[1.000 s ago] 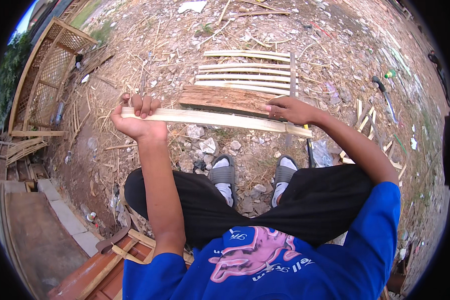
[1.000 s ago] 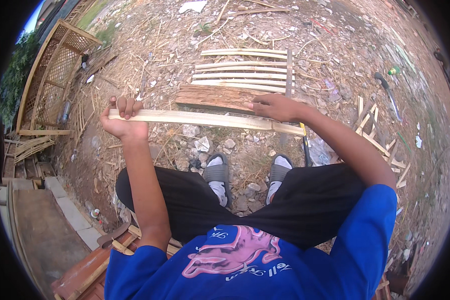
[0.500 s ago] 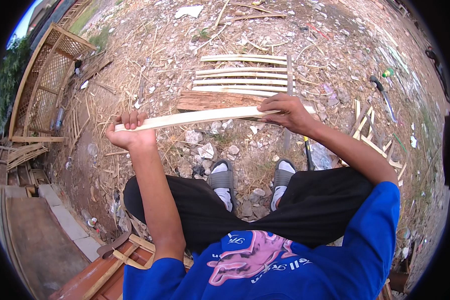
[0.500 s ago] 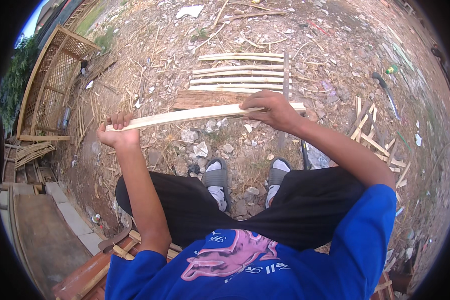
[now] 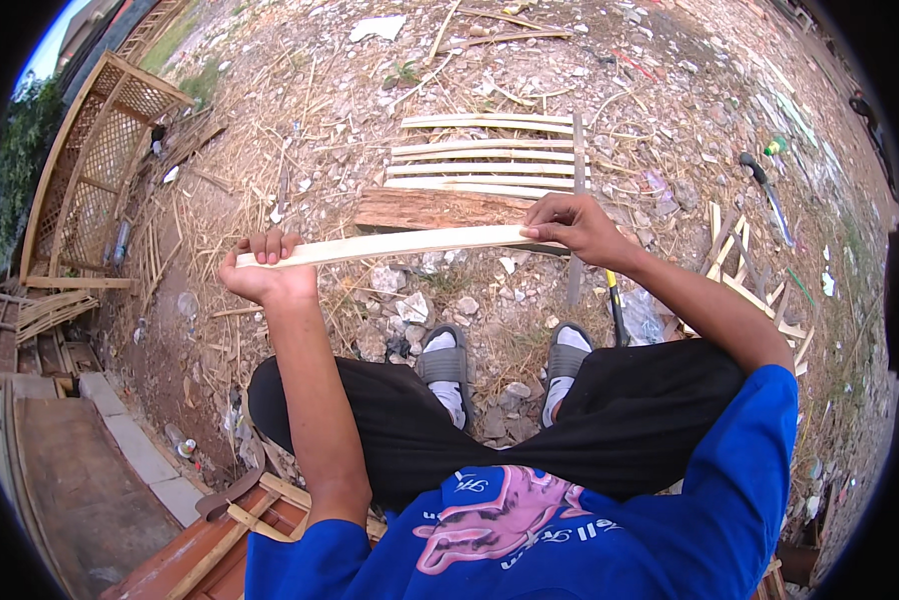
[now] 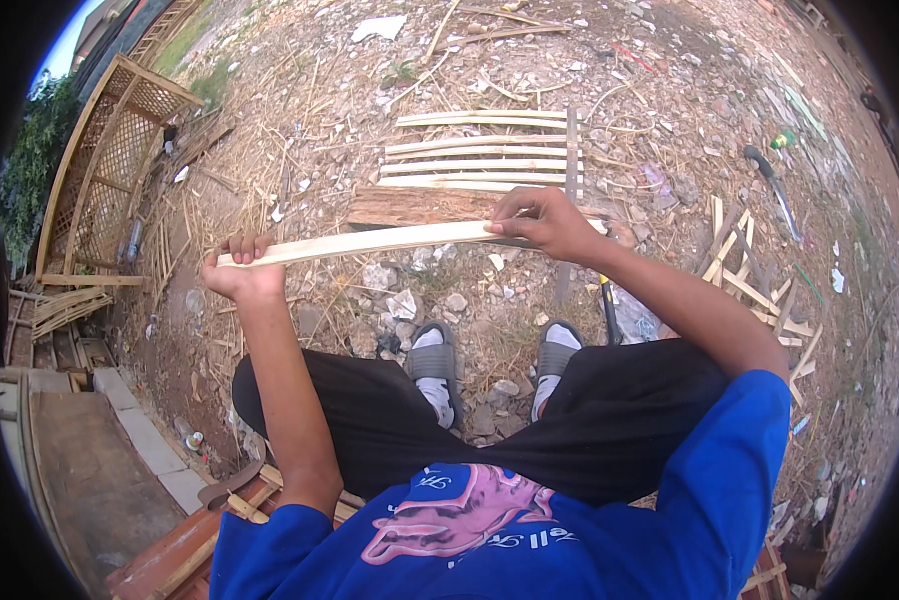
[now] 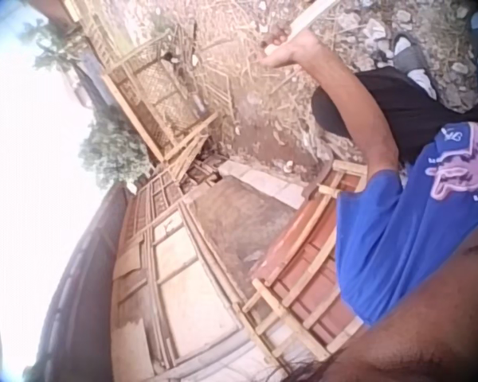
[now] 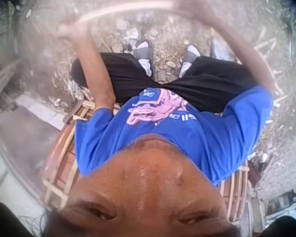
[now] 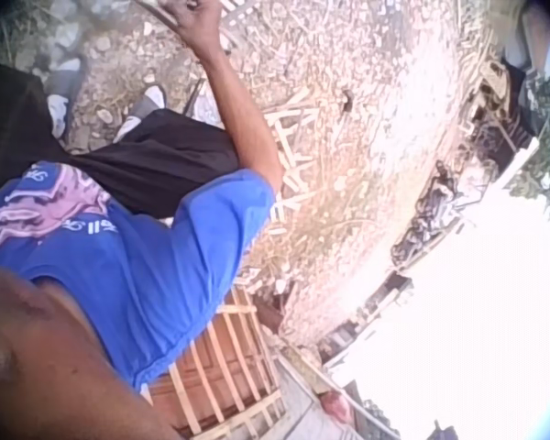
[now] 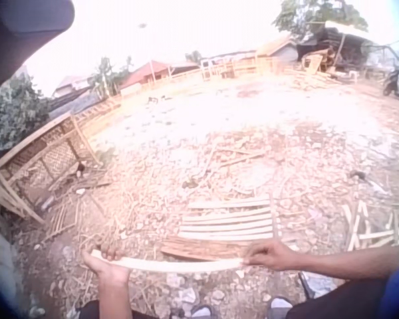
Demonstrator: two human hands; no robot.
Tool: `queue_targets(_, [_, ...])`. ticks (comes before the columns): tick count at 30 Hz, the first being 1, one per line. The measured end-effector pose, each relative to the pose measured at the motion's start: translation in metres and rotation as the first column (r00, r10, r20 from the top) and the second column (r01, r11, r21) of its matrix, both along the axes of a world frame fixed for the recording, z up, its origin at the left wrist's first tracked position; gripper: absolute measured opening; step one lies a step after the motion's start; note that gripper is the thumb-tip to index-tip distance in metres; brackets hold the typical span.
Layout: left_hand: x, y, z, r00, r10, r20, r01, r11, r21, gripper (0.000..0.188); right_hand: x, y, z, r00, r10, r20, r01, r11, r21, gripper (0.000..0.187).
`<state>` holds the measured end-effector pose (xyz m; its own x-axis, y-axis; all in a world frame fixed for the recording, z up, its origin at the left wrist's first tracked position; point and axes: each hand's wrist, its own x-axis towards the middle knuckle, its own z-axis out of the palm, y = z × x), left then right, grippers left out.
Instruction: The person aligns wooden slats across a board and fastens them by hammering nails through a wooden strip with a hammer.
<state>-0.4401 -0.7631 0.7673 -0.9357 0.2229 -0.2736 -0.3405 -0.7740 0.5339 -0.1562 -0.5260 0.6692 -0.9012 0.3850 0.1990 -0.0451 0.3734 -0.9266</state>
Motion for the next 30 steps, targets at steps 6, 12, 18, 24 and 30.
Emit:
queue_targets(6, [0.001, 0.001, 0.003, 0.999, 0.044, -0.025, -0.045, 0.997, -0.058, 0.014, 0.006, 0.014, -0.006, 0.959, -0.147, 0.242, 0.214, 0.935, -0.282, 0.027])
queue_targets(12, [-0.016, -0.018, 0.009, 0.980, 0.187, -0.071, -0.194, 0.975, -0.108, 0.017, 0.013, 0.037, -0.019, 0.913, -0.371, 0.169, 0.386, 0.919, -0.072, 0.027])
queue_targets(18, [-0.003, -0.020, 0.017, 0.932, 0.249, -0.265, -0.300, 0.938, -0.174, 0.026, 0.080, 0.095, -0.045, 0.609, -0.519, 0.599, -0.025, 0.743, 0.669, 0.030])
queue_targets(24, [0.012, -0.010, 0.007, 0.943, 0.127, -0.309, -0.180, 0.973, -0.148, 0.024, 0.073, 0.061, -0.053, 0.521, -0.405, 0.751, -0.240, 0.775, 0.584, 0.064])
queue_targets(30, [0.008, -0.007, -0.008, 0.958, -0.094, -0.271, 0.107, 0.994, 0.032, 0.020, -0.004, -0.015, 0.000, 0.864, -0.066, 0.500, -0.231, 0.830, 0.508, 0.073])
